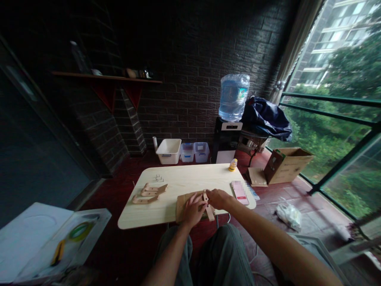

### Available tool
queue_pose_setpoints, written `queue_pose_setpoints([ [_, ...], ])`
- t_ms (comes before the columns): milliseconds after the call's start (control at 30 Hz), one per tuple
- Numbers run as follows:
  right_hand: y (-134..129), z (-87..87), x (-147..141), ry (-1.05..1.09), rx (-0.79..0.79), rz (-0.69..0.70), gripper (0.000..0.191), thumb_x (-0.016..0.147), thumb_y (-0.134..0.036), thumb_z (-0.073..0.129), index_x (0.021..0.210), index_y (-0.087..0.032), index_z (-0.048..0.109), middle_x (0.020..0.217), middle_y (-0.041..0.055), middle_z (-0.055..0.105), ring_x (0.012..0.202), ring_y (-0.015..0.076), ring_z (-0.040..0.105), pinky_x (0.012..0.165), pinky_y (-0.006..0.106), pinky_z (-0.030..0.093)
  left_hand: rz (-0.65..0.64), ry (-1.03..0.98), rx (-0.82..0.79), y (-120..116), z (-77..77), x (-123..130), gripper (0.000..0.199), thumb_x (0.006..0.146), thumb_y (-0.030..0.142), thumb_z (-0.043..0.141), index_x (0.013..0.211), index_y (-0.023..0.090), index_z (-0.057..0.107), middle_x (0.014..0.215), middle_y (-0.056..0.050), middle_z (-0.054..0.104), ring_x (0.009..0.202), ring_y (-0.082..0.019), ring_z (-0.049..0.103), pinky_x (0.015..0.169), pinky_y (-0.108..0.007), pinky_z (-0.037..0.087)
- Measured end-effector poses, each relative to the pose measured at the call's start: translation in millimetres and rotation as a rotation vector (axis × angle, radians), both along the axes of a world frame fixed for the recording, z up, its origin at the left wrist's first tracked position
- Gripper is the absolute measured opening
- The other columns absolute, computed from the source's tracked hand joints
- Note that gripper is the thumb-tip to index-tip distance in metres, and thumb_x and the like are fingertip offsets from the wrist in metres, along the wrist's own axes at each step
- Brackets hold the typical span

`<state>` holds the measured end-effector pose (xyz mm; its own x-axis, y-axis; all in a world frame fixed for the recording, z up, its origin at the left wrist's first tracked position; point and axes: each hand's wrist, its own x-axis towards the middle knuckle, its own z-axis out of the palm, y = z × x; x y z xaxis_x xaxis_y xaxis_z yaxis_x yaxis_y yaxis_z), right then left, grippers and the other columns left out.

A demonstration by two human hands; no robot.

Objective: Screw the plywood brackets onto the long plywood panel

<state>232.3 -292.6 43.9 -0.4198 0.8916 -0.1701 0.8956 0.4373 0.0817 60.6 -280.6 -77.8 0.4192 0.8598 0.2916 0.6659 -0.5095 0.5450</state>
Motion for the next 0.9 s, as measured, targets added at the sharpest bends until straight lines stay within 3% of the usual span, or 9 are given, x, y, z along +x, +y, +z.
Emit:
queue_pose_setpoints([
  [267, 1, 4.9, 4, 0.032, 0.004, 0.094, 0.034, 0.092, -0.022, 0.051, 0.124, -0.014, 0.053, 0.109, 0.0167, 0.071, 0.095, 0.0255, 0.070, 0.075, 0.036, 0.053, 0.018, -0.004, 0.008, 1, -3.4, 1, 0.021, 0.095, 0.040, 0.055, 0.103, 0.035, 0.073, 0.145, 0.006, 0.055, 0.146, -0.022, 0.033, 0.119, -0.048, 0.029],
  [567, -4, 7.1, -2, 0.003, -0.012, 0.011, 0.041, 0.093, -0.026, 0.050, 0.130, -0.009, 0.049, 0.108, 0.0209, 0.071, 0.094, 0.0288, 0.071, 0.072, 0.037, 0.054, 0.012, 0.009, 0.001, 1, -1.7, 0, 0.021, 0.095, 0.041, 0.055, 0.103, 0.035, 0.073, 0.144, 0.006, 0.056, 0.146, -0.023, 0.032, 0.119, -0.048, 0.029],
  [733, -6, 13.9, -7, 0.018, -0.004, 0.037, 0.038, 0.090, -0.020, 0.049, 0.128, -0.012, 0.051, 0.110, 0.0185, 0.071, 0.094, 0.0288, 0.071, 0.071, 0.038, 0.053, 0.021, 0.001, -0.010, -2, 3.1, 1, 0.020, 0.095, 0.038, 0.056, 0.103, 0.034, 0.074, 0.144, 0.005, 0.056, 0.145, -0.023, 0.034, 0.119, -0.048, 0.030],
  [900, -5, 8.8, -5, 0.032, 0.028, 0.087, 0.035, 0.090, -0.015, 0.050, 0.125, -0.013, 0.052, 0.108, 0.0178, 0.071, 0.092, 0.0264, 0.071, 0.071, 0.036, 0.054, 0.011, 0.011, -0.029, -2, 4.9, 1, 0.020, 0.094, 0.039, 0.057, 0.104, 0.034, 0.073, 0.143, 0.005, 0.057, 0.144, -0.022, 0.035, 0.119, -0.048, 0.030],
])
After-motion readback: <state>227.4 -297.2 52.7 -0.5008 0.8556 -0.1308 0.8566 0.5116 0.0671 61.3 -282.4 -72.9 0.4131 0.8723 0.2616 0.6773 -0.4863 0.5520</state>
